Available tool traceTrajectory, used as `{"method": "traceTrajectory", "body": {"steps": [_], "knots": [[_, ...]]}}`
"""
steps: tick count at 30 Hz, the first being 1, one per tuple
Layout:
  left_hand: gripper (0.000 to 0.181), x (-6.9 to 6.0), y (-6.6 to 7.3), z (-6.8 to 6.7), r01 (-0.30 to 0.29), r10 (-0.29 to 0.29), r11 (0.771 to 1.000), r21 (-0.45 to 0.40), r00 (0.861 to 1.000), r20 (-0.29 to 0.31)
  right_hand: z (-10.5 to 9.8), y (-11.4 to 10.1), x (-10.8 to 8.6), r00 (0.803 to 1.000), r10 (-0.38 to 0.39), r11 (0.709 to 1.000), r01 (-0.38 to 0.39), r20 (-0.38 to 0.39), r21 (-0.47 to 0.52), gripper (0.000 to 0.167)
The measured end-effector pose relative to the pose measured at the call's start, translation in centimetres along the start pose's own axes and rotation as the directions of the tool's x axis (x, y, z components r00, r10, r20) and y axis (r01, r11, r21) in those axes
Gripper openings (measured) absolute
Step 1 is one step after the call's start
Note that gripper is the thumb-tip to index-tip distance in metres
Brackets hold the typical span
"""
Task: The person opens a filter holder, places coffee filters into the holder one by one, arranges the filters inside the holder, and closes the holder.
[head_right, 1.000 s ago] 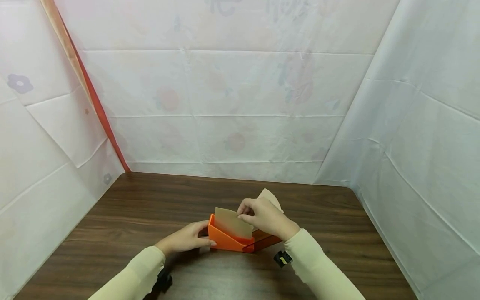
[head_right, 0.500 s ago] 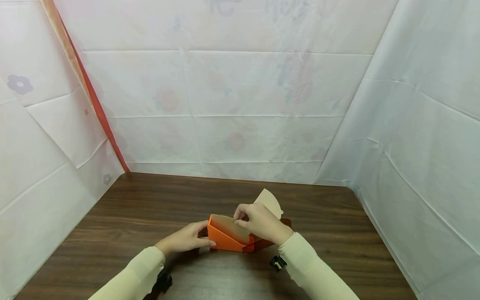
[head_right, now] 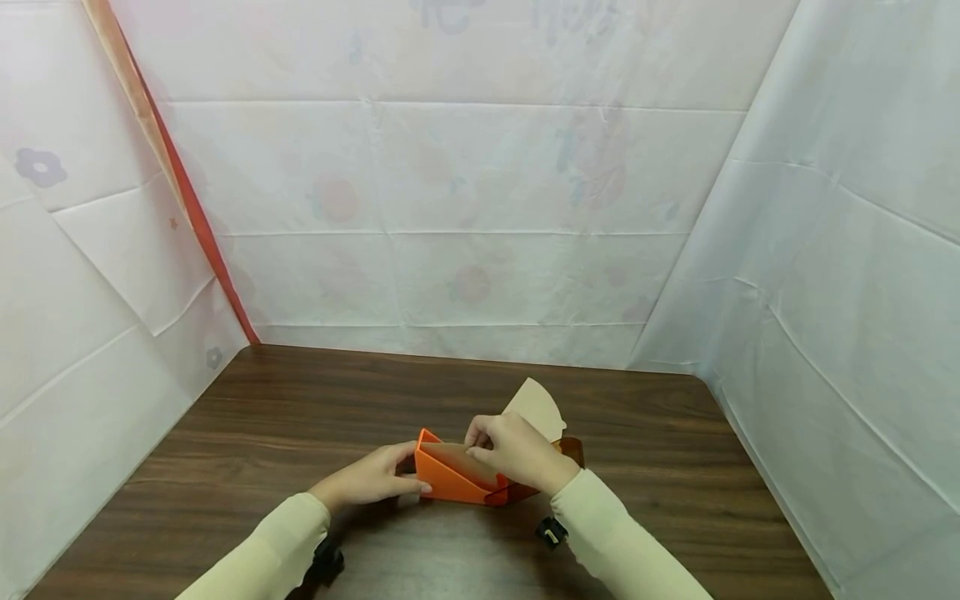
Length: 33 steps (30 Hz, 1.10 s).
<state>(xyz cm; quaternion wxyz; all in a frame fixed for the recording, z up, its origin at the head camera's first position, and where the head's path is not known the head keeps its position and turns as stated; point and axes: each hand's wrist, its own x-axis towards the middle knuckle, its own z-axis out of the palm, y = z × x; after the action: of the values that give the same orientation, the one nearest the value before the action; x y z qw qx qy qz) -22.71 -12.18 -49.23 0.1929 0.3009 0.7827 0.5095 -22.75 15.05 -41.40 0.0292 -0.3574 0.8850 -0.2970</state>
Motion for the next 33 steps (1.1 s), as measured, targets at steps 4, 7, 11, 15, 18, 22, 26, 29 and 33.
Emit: {"method": "traceTrajectory", "body": {"steps": [4, 7, 11, 15, 18, 22, 26, 29, 33], "knots": [[0.031, 0.09, -0.05, -0.03, 0.001, -0.001, 1.000, 0.011, 1.000, 0.000, 0.30, 0.06, 0.09, 1.000, 0.007, 1.000, -0.007, 0.015, -0.005, 0.010], [0.031, 0.11, -0.09, -0.15, -0.002, 0.002, 1.000, 0.014, 1.000, 0.000, 0.54, 0.11, 0.21, 1.000, 0.014, 1.000, -0.014, 0.028, 0.000, 0.010], [0.032, 0.12, -0.12, -0.20, 0.001, -0.001, 1.000, 0.004, 1.000, 0.002, 0.66, 0.09, 0.27, 0.999, 0.031, 0.999, -0.032, 0.034, 0.005, 0.011], [0.033, -0.01, 0.00, -0.21, 0.004, -0.004, 1.000, 0.011, 1.000, -0.002, 0.70, 0.06, 0.32, 0.999, 0.034, 0.999, -0.034, 0.040, -0.002, 0.011], [0.033, -0.06, 0.08, -0.23, 0.000, 0.000, 1.000, 0.013, 1.000, -0.002, 0.72, 0.09, 0.36, 0.999, 0.028, 1.000, -0.027, 0.038, -0.005, 0.011], [0.031, -0.06, 0.22, -0.21, -0.008, 0.008, 1.000, 0.003, 1.000, -0.005, 0.77, 0.15, 0.49, 1.000, 0.015, 1.000, -0.015, 0.027, -0.016, 0.012], [0.030, -0.07, 0.40, -0.14, -0.005, 0.005, 1.000, 0.002, 1.000, -0.015, 0.78, 0.15, 0.61, 1.000, 0.012, 1.000, -0.011, 0.015, -0.022, 0.012], [0.030, -0.04, 0.31, -0.05, -0.008, 0.009, 1.000, 0.006, 1.000, -0.017, 0.78, 0.14, 0.61, 1.000, 0.018, 1.000, -0.018, 0.010, -0.018, 0.012], [0.030, 0.08, 0.15, 0.04, -0.012, 0.012, 1.000, 0.009, 1.000, -0.014, 0.76, 0.11, 0.56, 1.000, 0.028, 0.999, -0.028, 0.010, -0.015, 0.013]]}}
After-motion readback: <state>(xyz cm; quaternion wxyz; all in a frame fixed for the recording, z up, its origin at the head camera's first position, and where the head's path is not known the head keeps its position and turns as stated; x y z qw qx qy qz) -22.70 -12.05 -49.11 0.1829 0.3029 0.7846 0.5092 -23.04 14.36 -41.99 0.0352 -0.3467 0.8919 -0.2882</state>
